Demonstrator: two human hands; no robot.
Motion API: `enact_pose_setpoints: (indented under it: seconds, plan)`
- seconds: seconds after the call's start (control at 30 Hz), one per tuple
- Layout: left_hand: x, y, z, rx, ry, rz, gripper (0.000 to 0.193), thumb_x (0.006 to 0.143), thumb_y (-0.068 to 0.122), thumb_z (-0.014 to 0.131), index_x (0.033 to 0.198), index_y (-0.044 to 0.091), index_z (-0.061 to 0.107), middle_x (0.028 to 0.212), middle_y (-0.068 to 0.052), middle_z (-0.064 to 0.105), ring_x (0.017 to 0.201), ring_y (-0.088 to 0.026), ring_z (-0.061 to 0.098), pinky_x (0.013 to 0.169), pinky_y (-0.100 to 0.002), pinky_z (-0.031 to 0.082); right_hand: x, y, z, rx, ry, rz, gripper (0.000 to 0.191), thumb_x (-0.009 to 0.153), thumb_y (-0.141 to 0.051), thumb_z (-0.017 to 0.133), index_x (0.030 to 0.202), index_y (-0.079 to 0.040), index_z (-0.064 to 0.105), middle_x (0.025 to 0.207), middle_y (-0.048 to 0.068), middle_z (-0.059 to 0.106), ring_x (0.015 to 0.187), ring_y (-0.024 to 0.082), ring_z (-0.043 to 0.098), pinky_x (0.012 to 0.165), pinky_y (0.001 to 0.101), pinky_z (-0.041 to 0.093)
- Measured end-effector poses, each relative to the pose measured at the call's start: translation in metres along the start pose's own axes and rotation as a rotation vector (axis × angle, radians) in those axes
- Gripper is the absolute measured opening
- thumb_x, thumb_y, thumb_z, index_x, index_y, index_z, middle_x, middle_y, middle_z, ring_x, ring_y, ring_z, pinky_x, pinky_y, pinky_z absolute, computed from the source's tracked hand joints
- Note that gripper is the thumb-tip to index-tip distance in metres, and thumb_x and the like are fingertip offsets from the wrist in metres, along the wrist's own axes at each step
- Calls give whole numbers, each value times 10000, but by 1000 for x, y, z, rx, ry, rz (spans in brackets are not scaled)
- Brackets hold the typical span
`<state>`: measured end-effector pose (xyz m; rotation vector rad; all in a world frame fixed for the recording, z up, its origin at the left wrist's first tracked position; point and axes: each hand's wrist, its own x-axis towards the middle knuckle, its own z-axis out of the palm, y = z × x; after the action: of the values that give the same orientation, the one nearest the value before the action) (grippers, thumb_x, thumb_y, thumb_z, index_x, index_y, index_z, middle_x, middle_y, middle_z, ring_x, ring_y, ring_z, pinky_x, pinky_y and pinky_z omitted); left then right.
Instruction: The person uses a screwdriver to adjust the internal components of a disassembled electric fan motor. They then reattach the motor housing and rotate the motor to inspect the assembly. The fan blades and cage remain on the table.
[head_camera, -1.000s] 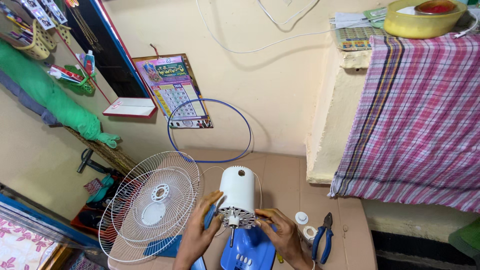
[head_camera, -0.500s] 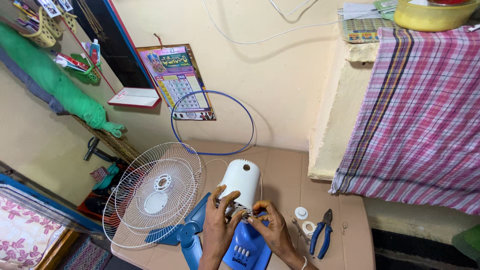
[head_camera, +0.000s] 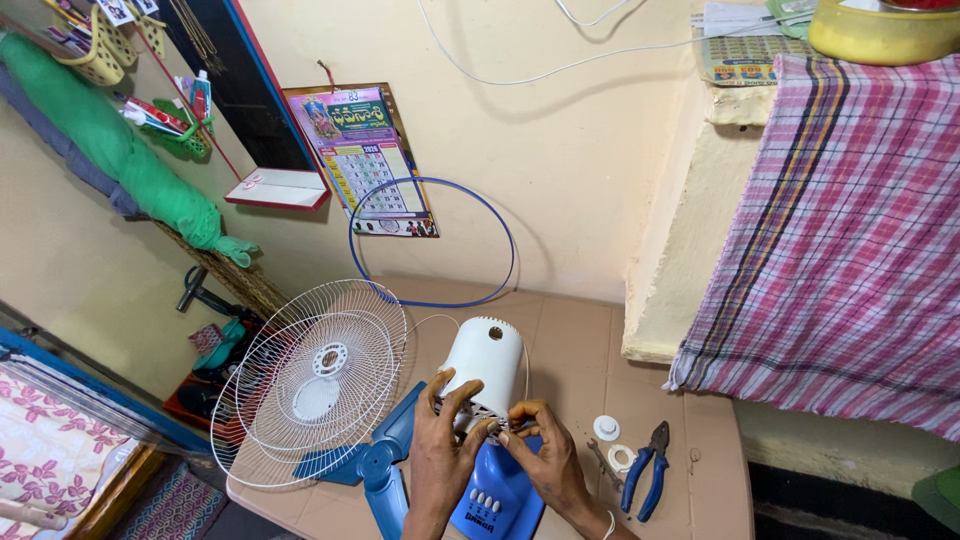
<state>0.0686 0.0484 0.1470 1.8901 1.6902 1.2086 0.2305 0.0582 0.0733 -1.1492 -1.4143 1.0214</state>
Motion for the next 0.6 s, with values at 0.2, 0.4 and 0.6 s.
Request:
enact_pose_setpoints:
  seconds: [0.2, 0.4, 0.6]
  plan:
    - [-2, -1, 2, 49, 52, 167, 614, 716, 156, 877, 1272, 163, 616, 1476, -183, 430, 1372, -423, 434, 1030, -476, 477, 2, -3, -2, 97, -19, -62, 352, 871, -99, 701, 1205, -54, 601, 1112, 101, 672, 976, 210, 688, 885, 341, 568]
    - [-9, 8, 14, 228, 118, 91, 1102, 597, 412, 950, 1448, 56, 347, 1520, -273, 365, 1365, -470, 356, 1061, -573, 337, 28, -22, -32, -101, -135, -416, 498, 876, 36, 506, 1346, -67, 632, 1459, 132, 563, 1410, 285, 506, 1158, 412, 411]
    - [-8, 15, 29, 280, 236, 27, 1141, 601, 496, 923, 1444, 9, 328, 1449, -271, 416, 1293, -449, 433, 1041, -552, 380, 57, -37, -39, -425, -268, -549, 674, 796, 59, 526, 1432, -152, 596, 1575, 81, 486, 1478, 300, 418, 1219, 476, 318]
